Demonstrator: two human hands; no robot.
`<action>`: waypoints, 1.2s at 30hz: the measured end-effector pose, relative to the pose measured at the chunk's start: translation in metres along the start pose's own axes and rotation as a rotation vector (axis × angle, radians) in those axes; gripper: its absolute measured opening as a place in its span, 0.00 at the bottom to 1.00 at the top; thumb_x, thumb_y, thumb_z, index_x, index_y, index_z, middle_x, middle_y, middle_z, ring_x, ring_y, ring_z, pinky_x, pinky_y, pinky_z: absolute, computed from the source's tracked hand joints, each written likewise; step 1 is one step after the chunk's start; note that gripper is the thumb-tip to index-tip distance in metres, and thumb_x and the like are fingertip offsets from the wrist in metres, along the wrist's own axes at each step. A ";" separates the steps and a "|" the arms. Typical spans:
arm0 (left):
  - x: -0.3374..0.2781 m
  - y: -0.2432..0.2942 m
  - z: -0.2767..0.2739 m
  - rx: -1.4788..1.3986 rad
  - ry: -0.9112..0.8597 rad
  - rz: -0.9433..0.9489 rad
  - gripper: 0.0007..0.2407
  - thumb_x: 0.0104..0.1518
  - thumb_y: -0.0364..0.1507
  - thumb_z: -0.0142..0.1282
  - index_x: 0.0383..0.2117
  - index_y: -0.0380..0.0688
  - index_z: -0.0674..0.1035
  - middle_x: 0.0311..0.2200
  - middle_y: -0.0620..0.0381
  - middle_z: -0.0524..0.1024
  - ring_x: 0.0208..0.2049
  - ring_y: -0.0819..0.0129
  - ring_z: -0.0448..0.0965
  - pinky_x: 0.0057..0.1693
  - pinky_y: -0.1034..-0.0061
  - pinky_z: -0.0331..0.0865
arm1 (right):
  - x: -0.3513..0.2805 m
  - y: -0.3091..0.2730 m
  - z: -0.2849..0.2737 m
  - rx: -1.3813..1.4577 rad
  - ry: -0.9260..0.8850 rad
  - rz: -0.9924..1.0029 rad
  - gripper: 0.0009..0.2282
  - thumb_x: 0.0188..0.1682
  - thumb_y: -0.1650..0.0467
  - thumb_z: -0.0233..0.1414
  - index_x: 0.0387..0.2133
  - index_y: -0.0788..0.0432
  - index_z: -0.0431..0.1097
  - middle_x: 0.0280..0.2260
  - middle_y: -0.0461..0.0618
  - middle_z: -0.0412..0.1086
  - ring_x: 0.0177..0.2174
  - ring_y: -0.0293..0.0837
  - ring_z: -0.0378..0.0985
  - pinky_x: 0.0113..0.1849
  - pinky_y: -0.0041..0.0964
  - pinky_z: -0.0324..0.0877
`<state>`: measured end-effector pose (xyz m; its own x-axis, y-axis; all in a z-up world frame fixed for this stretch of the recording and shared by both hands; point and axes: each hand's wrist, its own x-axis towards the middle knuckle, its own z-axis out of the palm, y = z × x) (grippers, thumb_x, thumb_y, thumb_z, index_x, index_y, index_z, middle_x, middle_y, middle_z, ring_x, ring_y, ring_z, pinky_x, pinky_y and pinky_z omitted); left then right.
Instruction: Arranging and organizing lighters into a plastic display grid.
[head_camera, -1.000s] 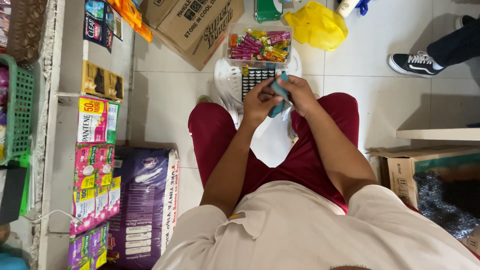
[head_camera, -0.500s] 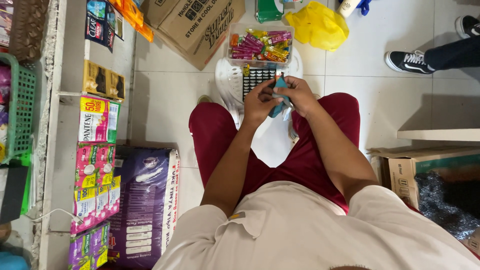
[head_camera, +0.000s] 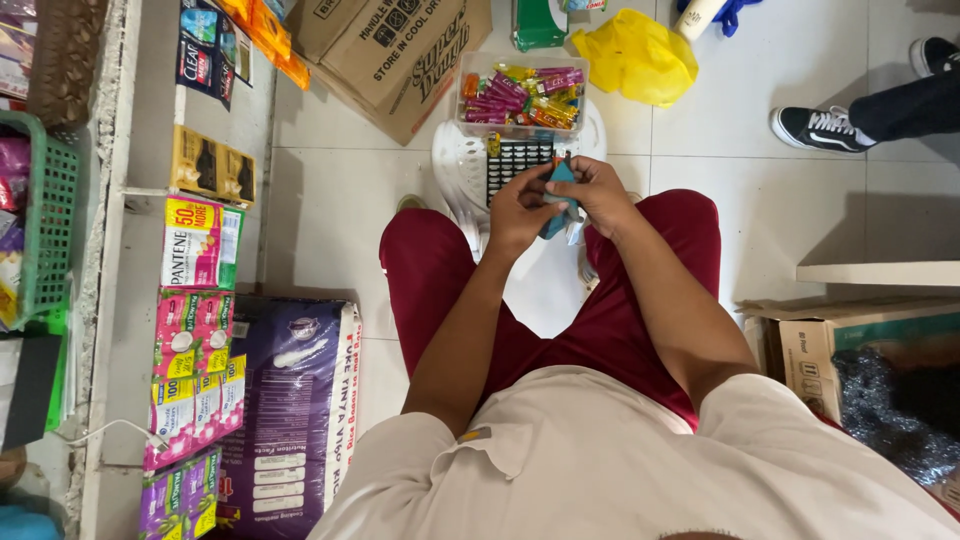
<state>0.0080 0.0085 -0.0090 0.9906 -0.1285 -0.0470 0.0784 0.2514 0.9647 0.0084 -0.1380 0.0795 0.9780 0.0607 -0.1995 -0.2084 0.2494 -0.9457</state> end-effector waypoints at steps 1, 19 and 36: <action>-0.001 0.001 0.000 0.002 -0.002 0.003 0.29 0.45 0.18 0.75 0.57 0.43 0.77 0.36 0.49 0.75 0.33 0.70 0.81 0.40 0.76 0.84 | -0.001 -0.004 0.003 0.001 0.000 -0.004 0.11 0.39 0.75 0.70 0.27 0.60 0.73 0.22 0.40 0.68 0.22 0.31 0.72 0.24 0.21 0.67; -0.009 0.010 -0.017 -0.039 0.030 0.063 0.28 0.45 0.18 0.76 0.56 0.40 0.77 0.34 0.48 0.75 0.33 0.66 0.84 0.39 0.72 0.84 | 0.005 -0.002 0.013 0.071 0.022 0.061 0.11 0.54 0.68 0.59 0.23 0.59 0.72 0.17 0.43 0.66 0.16 0.32 0.70 0.19 0.24 0.65; -0.014 0.029 -0.017 -0.315 -0.237 -0.026 0.26 0.50 0.07 0.62 0.58 0.34 0.75 0.40 0.38 0.80 0.39 0.52 0.85 0.44 0.53 0.85 | 0.001 0.018 -0.021 0.031 -0.112 -0.035 0.12 0.43 0.70 0.69 0.28 0.61 0.72 0.20 0.40 0.66 0.21 0.31 0.72 0.24 0.23 0.71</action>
<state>-0.0015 0.0338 0.0151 0.9373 -0.3475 0.0258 0.1706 0.5223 0.8355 0.0061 -0.1538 0.0566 0.9780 0.1589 -0.1352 -0.1764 0.2831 -0.9427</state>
